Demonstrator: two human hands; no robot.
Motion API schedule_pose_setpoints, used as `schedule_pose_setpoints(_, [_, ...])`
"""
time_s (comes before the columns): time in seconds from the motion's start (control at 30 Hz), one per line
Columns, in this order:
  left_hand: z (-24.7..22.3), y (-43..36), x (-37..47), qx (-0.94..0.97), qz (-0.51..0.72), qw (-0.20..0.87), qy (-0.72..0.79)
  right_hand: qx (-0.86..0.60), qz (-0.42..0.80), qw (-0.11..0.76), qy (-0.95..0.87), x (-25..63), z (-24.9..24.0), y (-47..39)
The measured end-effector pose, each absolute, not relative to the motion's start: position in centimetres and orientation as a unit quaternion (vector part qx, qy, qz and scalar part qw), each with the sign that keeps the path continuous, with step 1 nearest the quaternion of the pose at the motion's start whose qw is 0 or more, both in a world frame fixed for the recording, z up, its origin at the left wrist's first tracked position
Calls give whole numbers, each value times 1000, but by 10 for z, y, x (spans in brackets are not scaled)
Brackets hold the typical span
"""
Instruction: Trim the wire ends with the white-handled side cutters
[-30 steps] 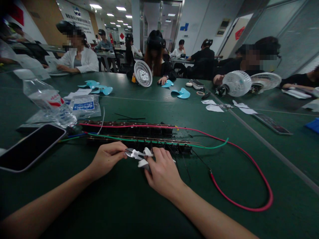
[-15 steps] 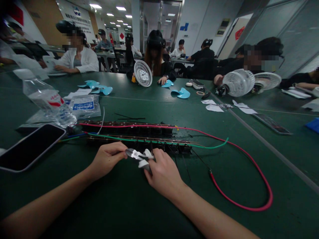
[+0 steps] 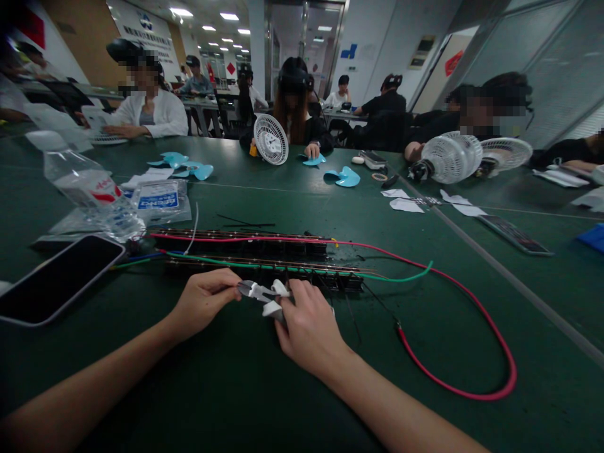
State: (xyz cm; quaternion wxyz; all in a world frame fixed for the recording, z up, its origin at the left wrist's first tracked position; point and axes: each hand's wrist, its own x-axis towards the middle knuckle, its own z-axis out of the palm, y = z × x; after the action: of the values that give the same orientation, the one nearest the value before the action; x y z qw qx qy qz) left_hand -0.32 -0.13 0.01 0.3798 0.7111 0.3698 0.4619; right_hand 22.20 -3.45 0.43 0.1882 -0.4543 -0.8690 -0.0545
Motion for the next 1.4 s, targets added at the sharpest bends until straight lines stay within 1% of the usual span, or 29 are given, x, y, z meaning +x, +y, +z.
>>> schedule_pose_setpoints(0.47, [-4,0,-4,689,467,412,370,-448,-53,202,-869,220,8,-35])
schedule_pose_setpoints(1.4, [1,-3,-1,695,468,381,390,-457,-62,185,-868,218,8,-36])
